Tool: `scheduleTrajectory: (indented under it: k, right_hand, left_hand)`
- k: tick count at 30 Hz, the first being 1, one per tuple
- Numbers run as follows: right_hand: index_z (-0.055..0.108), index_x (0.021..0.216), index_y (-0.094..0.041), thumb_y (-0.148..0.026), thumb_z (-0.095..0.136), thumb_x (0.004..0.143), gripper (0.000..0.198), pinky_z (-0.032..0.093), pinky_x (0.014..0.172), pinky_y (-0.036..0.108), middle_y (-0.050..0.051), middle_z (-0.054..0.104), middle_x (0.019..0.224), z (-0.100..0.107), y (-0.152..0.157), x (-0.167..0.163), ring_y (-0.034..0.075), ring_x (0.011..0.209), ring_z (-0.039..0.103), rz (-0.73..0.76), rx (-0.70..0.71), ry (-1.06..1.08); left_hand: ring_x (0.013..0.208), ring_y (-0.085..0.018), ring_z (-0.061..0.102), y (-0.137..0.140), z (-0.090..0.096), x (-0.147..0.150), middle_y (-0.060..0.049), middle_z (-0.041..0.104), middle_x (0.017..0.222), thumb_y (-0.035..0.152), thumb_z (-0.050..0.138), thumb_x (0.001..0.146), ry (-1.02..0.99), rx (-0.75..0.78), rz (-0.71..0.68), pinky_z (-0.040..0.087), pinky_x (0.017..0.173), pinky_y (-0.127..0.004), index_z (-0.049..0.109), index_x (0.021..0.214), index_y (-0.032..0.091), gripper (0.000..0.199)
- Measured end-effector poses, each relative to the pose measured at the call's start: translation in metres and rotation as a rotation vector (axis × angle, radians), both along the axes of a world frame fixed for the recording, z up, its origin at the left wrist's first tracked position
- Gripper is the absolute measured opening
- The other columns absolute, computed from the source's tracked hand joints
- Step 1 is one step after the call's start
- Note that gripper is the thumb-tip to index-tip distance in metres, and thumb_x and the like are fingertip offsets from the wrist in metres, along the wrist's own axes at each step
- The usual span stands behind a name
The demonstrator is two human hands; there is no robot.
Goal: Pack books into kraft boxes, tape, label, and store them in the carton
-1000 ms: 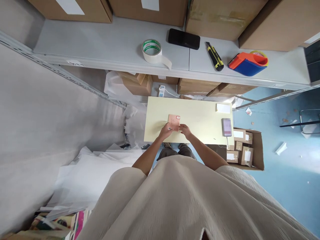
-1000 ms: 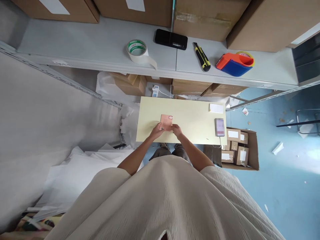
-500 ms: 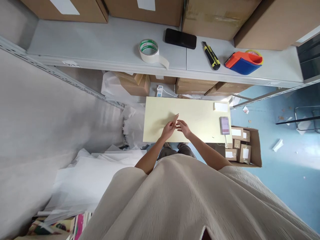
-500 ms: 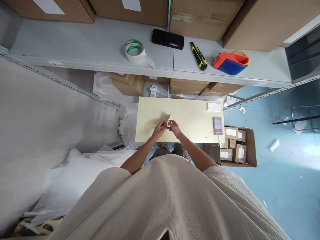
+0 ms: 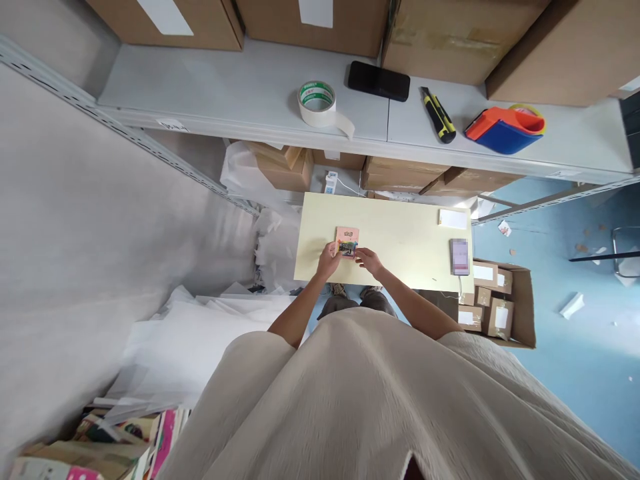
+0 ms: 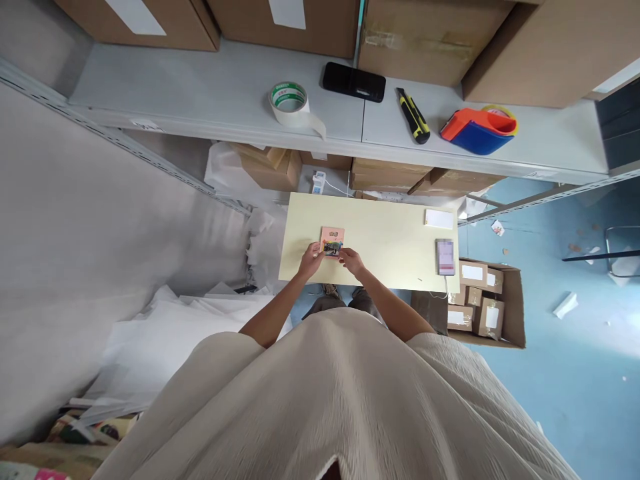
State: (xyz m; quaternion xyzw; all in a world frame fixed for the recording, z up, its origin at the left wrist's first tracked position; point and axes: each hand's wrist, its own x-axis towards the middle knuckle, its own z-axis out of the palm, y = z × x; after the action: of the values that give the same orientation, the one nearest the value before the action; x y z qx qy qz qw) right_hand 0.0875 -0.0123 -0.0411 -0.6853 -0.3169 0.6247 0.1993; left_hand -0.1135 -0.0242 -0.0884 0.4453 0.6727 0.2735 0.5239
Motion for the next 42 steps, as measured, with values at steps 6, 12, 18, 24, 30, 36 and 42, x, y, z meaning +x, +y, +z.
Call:
scheduleTrajectory:
  k: [6, 12, 18, 24, 30, 36, 42]
  right_hand:
    - [0.08, 0.134, -0.024, -0.039, 0.062, 0.106, 0.036, 0.061, 0.1, 0.039, 0.014, 0.08, 0.137, -0.012, -0.002, 0.001, 0.027, 0.117, 0.077, 0.416, 0.165, -0.32]
    - [0.051, 0.176, -0.02, -0.026, 0.054, 0.105, 0.071, 0.036, 0.134, 0.055, 0.013, 0.038, 0.189, -0.017, -0.024, 0.01, 0.038, 0.169, 0.038, 1.103, 0.356, -0.662]
    - [0.023, 0.187, -0.017, -0.027, 0.054, 0.102, 0.092, 0.022, 0.138, 0.061, 0.013, 0.009, 0.196, -0.022, -0.017, 0.005, 0.039, 0.178, 0.016, 1.297, 0.374, -0.764]
    - [0.014, 0.189, -0.021, -0.029, 0.054, 0.102, 0.096, 0.022, 0.139, 0.062, 0.01, 0.003, 0.197, -0.024, 0.026, -0.03, 0.038, 0.179, 0.012, 1.32, 0.345, -0.779]
    - [0.016, 0.188, -0.023, -0.03, 0.055, 0.101, 0.096, 0.018, 0.141, 0.064, 0.007, 0.001, 0.197, -0.024, 0.072, -0.068, 0.039, 0.179, 0.01, 1.308, 0.306, -0.714]
    - [0.012, 0.189, -0.027, -0.036, 0.063, 0.096, 0.106, 0.005, 0.14, 0.074, 0.007, 0.007, 0.197, -0.028, 0.101, -0.096, 0.046, 0.179, 0.009, 1.29, 0.32, -0.684]
    - [0.013, 0.189, -0.026, -0.037, 0.064, 0.097, 0.106, 0.007, 0.14, 0.075, 0.009, 0.004, 0.197, -0.029, 0.113, -0.107, 0.049, 0.173, 0.021, 1.304, 0.319, -0.681]
  left_hand:
    - [0.152, -0.033, 0.066, -0.002, 0.0, -0.006, -0.019, 0.064, 0.168, 0.028, 0.063, 0.105, 0.109, 0.01, -0.171, 0.057, 0.123, -0.047, 0.06, 0.161, 0.017, 0.057]
    - [0.167, -0.031, 0.05, -0.023, 0.005, -0.013, -0.016, 0.054, 0.179, 0.017, 0.052, 0.104, 0.399, 0.113, -0.618, 0.04, 0.138, -0.052, 0.051, 0.173, 0.02, 0.069]
    - [0.179, -0.037, 0.024, -0.021, 0.01, -0.022, -0.018, 0.023, 0.193, 0.019, 0.053, 0.104, 0.676, 0.114, -0.894, 0.017, 0.145, -0.066, 0.025, 0.187, 0.018, 0.088]
    - [0.18, -0.047, 0.013, 0.014, 0.005, -0.037, -0.015, 0.011, 0.196, 0.031, 0.068, 0.101, 0.765, 0.019, -0.814, 0.007, 0.144, -0.07, 0.019, 0.189, 0.02, 0.101]
    - [0.178, -0.055, 0.009, 0.049, -0.008, -0.055, -0.017, 0.016, 0.195, 0.031, 0.084, 0.088, 0.677, -0.026, -0.591, 0.001, 0.142, -0.077, 0.023, 0.188, 0.021, 0.117]
    - [0.177, -0.058, 0.008, 0.072, -0.018, -0.071, -0.018, 0.015, 0.195, 0.035, 0.096, 0.076, 0.626, -0.026, -0.498, -0.001, 0.141, -0.079, 0.022, 0.188, 0.023, 0.135]
    - [0.177, -0.056, 0.012, 0.084, -0.02, -0.077, -0.02, 0.004, 0.196, 0.035, 0.099, 0.074, 0.633, -0.082, -0.521, 0.02, 0.139, -0.077, 0.018, 0.189, 0.02, 0.141]
